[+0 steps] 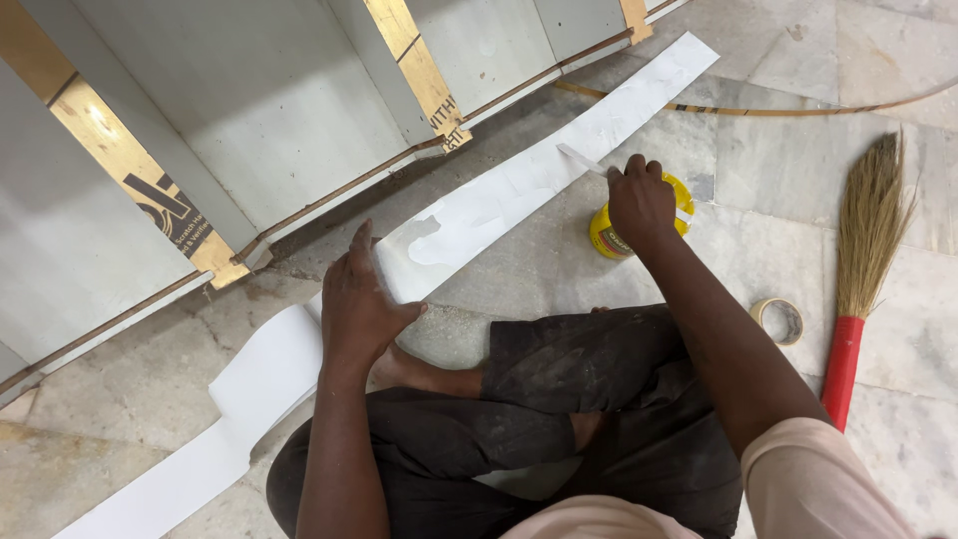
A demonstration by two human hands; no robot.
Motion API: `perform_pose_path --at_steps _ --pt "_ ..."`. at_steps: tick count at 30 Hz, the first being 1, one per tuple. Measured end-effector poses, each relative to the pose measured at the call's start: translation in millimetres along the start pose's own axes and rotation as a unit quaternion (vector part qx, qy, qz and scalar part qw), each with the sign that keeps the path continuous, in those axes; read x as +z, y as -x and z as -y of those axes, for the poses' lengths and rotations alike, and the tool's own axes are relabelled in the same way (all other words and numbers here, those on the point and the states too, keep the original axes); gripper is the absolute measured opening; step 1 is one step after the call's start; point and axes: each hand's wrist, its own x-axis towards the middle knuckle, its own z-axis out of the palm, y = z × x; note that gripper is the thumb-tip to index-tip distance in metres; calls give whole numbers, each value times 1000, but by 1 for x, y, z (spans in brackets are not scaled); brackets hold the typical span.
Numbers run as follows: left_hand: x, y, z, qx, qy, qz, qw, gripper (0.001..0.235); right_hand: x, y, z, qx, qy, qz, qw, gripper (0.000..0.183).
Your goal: The person sits on the floor and uses a small brush to apply white adhesive from a yellow container onto a long white strip. The person repeatedly dips the brush into the container and spreads the adhesive along the strip's surface.
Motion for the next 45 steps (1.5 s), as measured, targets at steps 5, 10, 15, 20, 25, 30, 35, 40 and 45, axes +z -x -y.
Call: perform_pose_path --at_steps 5,10,15,20,25,30,35,40,45 --pt "2 0 4 17 -2 -9 1000 129 -14 3 -5 18 -34 -3 999 24" --pt "1 0 1 18 -7 -11 1000 129 -18 -9 2 19 -4 4 1000 22" --pt "0 0 -1 2 1 -3 1000 130 -22 -7 6 8 -11 46 999 19" --pt "2 0 0 23 -9 -13 1000 129 -18 -8 2 39 -44 13 998 26" --pt "1 1 -1 28 -5 -18 999 128 -12 -11 6 38 -43 33 998 19" --pt "2 1 -1 33 0 -23 999 127 -11 -11 1 27 6 41 999 17" --pt "4 2 2 48 -16 -27 998 126 -11 -13 -2 21 16 -1 1000 18" --pt "2 1 0 44 -7 -31 999 126 -11 -13 0 21 22 23 999 17" --pt "3 -1 0 41 -11 -25 999 127 -12 -12 -2 19 25 22 999 17"
